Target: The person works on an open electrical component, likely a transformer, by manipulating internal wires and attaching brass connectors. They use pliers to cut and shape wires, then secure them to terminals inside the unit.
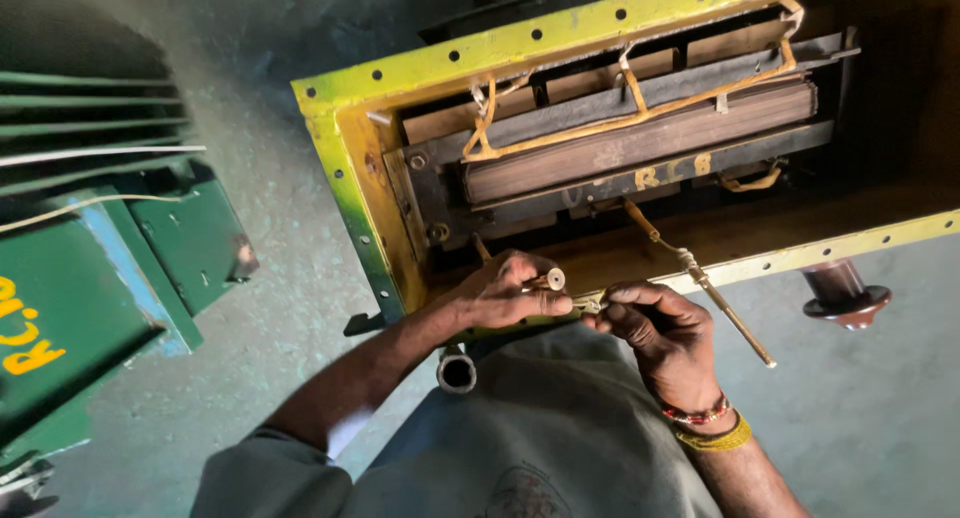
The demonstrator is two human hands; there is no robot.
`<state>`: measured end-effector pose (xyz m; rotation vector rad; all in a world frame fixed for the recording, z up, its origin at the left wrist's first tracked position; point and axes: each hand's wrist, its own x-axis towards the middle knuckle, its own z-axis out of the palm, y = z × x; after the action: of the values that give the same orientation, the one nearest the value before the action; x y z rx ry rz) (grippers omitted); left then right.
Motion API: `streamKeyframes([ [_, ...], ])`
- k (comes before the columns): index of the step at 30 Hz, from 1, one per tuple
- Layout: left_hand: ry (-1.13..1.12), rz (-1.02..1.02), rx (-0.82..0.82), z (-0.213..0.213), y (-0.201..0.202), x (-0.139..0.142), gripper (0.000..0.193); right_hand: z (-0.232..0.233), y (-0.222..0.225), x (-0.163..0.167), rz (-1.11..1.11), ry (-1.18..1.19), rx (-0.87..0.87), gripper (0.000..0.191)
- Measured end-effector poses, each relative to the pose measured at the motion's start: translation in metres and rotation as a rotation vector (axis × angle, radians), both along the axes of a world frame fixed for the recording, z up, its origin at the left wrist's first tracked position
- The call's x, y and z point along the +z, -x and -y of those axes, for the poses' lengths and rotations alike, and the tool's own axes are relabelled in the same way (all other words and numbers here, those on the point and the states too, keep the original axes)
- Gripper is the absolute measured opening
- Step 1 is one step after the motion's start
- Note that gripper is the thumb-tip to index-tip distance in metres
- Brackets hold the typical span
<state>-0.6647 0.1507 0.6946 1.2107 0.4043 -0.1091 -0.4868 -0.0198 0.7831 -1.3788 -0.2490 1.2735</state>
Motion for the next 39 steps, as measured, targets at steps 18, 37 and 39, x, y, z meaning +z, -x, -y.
streamKeyframes([
  [18, 0.022, 0.21, 0.101, -0.001, 0.008, 0.037, 0.028, -0.015, -0.006, 0.01, 0.185, -0.13, 0.276, 0.02],
  [37, 0.771, 0.326, 0.666, 0.039, 0.013, 0.186, 0.051, -0.011, -0.02, 0.118, 0.959, -0.51, 0.463, 0.014],
  [39, 0.972, 0.458, 0.731, 0.07, -0.021, 0.179, 0.048, -0.018, -0.028, 0.137, 1.262, -0.724, 0.495, 0.023],
])
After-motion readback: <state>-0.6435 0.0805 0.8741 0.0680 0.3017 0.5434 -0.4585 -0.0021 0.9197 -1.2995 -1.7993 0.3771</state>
